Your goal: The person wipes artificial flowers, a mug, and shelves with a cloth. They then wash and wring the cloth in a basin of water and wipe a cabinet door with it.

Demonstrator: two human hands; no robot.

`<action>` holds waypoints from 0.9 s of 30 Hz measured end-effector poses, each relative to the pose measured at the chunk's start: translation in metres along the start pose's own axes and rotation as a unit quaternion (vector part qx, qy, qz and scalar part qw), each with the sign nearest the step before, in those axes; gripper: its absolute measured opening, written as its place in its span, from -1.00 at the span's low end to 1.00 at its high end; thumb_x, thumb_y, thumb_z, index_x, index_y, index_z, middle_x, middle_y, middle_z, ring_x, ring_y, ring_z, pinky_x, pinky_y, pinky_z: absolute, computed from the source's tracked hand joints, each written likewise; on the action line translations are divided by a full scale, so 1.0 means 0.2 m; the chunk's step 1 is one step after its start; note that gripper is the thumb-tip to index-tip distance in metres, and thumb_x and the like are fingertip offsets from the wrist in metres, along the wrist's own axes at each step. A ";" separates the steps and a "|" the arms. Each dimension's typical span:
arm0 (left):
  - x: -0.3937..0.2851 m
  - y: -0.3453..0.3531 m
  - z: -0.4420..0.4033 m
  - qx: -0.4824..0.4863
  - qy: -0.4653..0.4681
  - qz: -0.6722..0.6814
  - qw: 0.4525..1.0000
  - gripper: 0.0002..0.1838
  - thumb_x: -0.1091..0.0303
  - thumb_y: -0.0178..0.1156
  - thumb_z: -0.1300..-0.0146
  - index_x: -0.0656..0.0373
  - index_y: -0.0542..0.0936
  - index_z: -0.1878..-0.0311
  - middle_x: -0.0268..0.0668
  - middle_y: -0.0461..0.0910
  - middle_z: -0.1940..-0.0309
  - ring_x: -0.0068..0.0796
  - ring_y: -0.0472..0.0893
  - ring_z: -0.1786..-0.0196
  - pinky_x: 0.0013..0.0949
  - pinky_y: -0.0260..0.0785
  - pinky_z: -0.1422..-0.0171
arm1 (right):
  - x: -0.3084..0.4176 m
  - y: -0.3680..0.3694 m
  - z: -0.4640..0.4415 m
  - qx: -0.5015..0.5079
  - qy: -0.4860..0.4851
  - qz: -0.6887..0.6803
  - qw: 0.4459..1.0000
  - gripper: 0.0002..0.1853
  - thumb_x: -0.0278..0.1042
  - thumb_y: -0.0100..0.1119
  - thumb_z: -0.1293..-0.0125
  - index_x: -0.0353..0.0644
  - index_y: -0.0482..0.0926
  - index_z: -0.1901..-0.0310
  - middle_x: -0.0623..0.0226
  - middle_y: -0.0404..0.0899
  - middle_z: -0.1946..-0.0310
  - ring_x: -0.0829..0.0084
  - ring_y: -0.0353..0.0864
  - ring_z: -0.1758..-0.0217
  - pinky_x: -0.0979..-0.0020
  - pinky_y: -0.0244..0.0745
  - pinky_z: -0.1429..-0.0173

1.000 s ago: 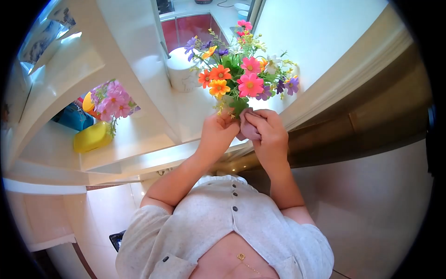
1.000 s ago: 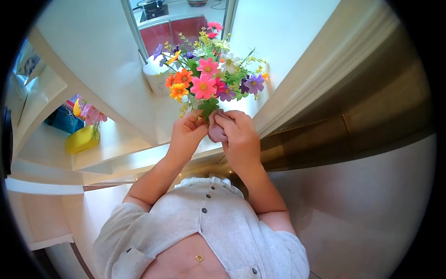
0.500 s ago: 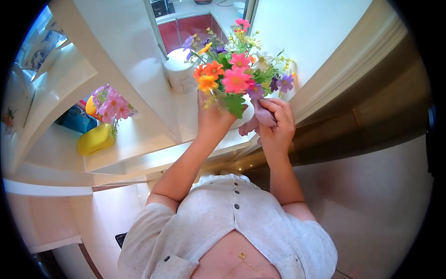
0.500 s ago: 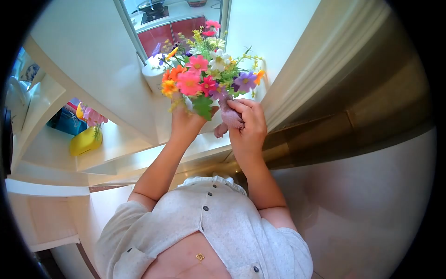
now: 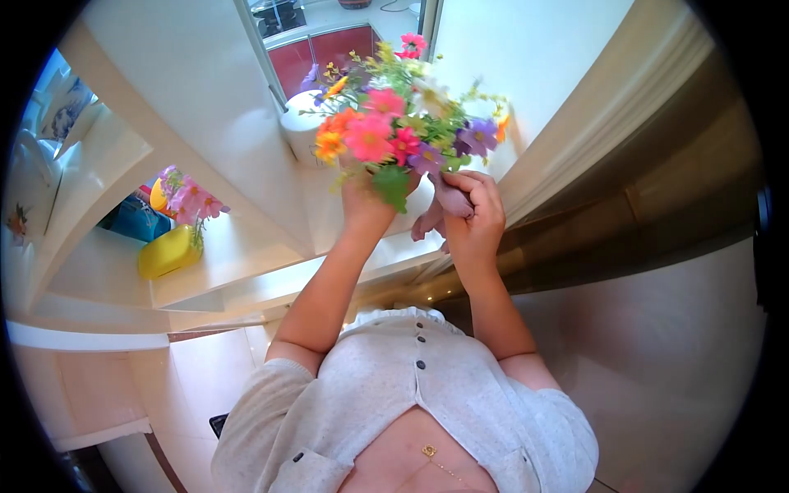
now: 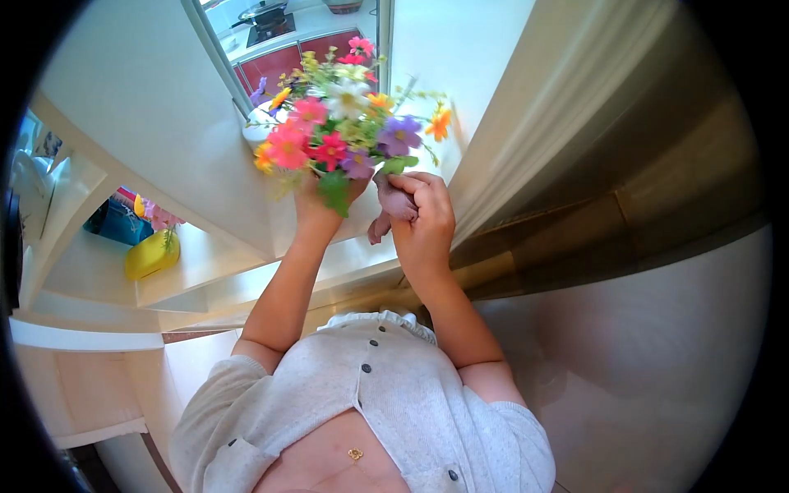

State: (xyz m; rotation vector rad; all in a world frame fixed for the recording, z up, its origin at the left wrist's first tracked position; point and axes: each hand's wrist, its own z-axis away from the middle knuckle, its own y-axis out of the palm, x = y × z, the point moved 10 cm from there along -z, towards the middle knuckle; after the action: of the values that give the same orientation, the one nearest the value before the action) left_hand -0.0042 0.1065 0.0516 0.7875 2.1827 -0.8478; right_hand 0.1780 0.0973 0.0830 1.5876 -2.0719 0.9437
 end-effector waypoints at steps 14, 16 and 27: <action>0.08 0.03 0.21 0.134 -0.039 0.017 0.990 -0.70 0.29 0.31 -0.19 0.11 0.62 0.01 -0.30 0.69 0.11 -0.43 0.66 0.09 -0.28 0.51 0.08 | -0.32 0.44 0.22 0.136 0.198 -0.664 0.708 -0.54 -0.16 -0.17 -0.56 -0.25 0.22 -0.34 0.25 0.59 0.07 0.40 0.66 0.08 0.40 0.64 0.07; 0.25 0.06 0.36 0.129 -0.056 0.128 0.982 -0.52 0.17 0.28 -0.20 0.08 0.51 -0.18 -0.22 0.53 -0.16 -0.30 0.52 -0.17 -0.14 0.42 -0.15 | -0.43 0.41 0.19 0.079 0.196 -0.491 0.845 -0.56 -0.21 -0.10 -0.52 -0.25 0.30 -0.31 0.18 0.58 0.00 0.34 0.65 0.01 0.34 0.62 0.00; 0.09 0.02 0.43 0.198 0.085 -0.117 0.970 -0.23 0.17 0.42 -0.05 0.16 0.37 -0.34 -0.12 0.41 -0.27 -0.11 0.43 -0.29 -0.08 0.33 -0.26 | -0.22 0.39 0.02 0.150 -0.096 0.175 0.968 -0.39 -0.19 0.22 -0.28 -0.16 0.37 -0.34 0.04 0.10 -0.49 -0.13 0.10 -0.51 0.03 0.11 -0.51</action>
State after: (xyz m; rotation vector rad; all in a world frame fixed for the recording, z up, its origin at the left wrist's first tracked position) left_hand 0.0177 0.0503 -0.0112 0.8232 2.3211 -1.4126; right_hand 0.1181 0.1368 0.0292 1.5302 -2.4989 1.3253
